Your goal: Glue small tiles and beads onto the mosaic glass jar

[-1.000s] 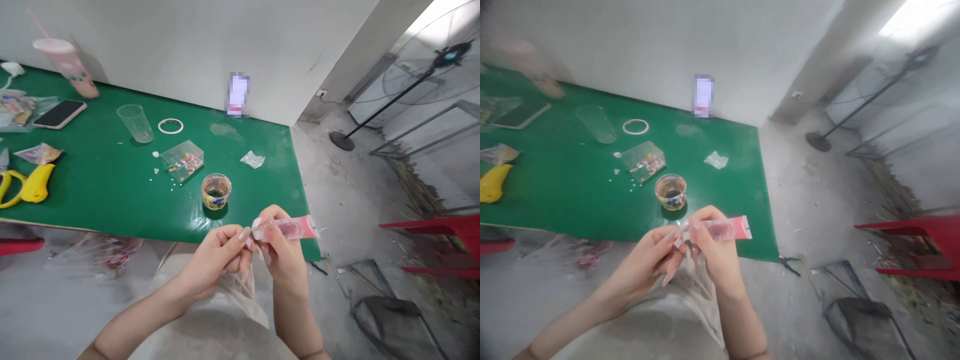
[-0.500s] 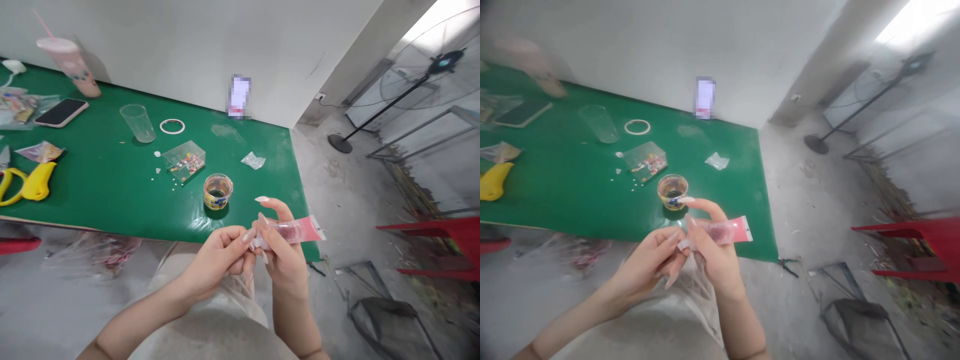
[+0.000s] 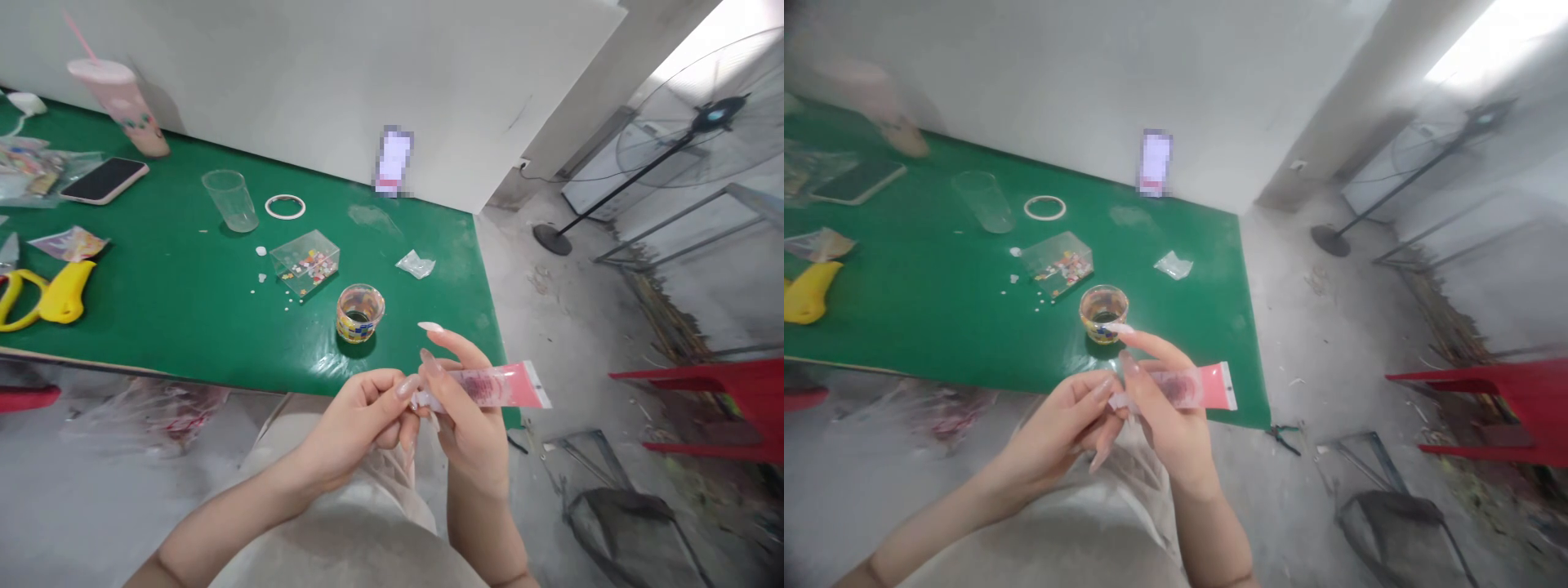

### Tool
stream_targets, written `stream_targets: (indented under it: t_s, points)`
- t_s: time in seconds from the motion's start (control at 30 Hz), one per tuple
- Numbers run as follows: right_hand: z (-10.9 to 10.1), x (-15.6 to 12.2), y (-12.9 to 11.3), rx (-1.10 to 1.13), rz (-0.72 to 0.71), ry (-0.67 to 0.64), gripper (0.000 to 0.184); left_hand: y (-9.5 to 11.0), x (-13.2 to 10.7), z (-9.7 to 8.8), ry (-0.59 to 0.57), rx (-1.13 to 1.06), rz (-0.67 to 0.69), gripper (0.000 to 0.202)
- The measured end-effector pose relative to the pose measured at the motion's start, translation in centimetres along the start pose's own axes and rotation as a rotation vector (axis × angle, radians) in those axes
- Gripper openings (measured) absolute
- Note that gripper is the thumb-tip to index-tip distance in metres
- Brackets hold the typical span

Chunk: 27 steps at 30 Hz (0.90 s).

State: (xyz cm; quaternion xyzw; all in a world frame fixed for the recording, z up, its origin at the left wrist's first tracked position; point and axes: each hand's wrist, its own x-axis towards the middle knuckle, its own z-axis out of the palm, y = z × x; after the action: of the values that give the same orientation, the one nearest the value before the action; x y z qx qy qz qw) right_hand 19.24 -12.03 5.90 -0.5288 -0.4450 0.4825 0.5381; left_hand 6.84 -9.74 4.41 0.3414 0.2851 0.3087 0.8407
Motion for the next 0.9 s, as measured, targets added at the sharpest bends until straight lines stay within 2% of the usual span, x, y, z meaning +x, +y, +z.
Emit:
stream_targets:
  t_s: [0.17, 0.43, 0.63, 0.8, 0.83, 0.9]
  points:
    - [-0.2, -0.6, 0.7, 0.127, -0.08, 0.045, 0.019, 0.1, -0.1, 0.0, 0.0, 0.044, 0.012, 0.047]
    - [0.2, -0.7, 0.5, 0.124, -0.117, 0.058, 0.023, -0.2, -0.1, -0.1, 0.014, 0.067, 0.019, 0.046]
    - [-0.4, -0.9, 0.2, -0.103, -0.187, 0.105, 0.026, -0.1, -0.1, 0.1, 0.055, 0.106, 0.002, 0.047]
    - [-0.8, -1.1, -0.2, -0.343, -0.335, 0.016, 0.036, 0.1, -0.2, 0.2, 0.104, 0.157, -0.001, 0.047]
    - [-0.7, -1.1, -0.5, -0.39, -0.357, 0.04, 0.036, 0.1, -0.2, 0.2, 0.109, 0.167, 0.003, 0.047]
    - [-0.7, -1.0, -1.1, -0.429, -0.362, 0.177, 0.031, 0.2, -0.2, 0.1, 0.109, 0.176, 0.011, 0.046]
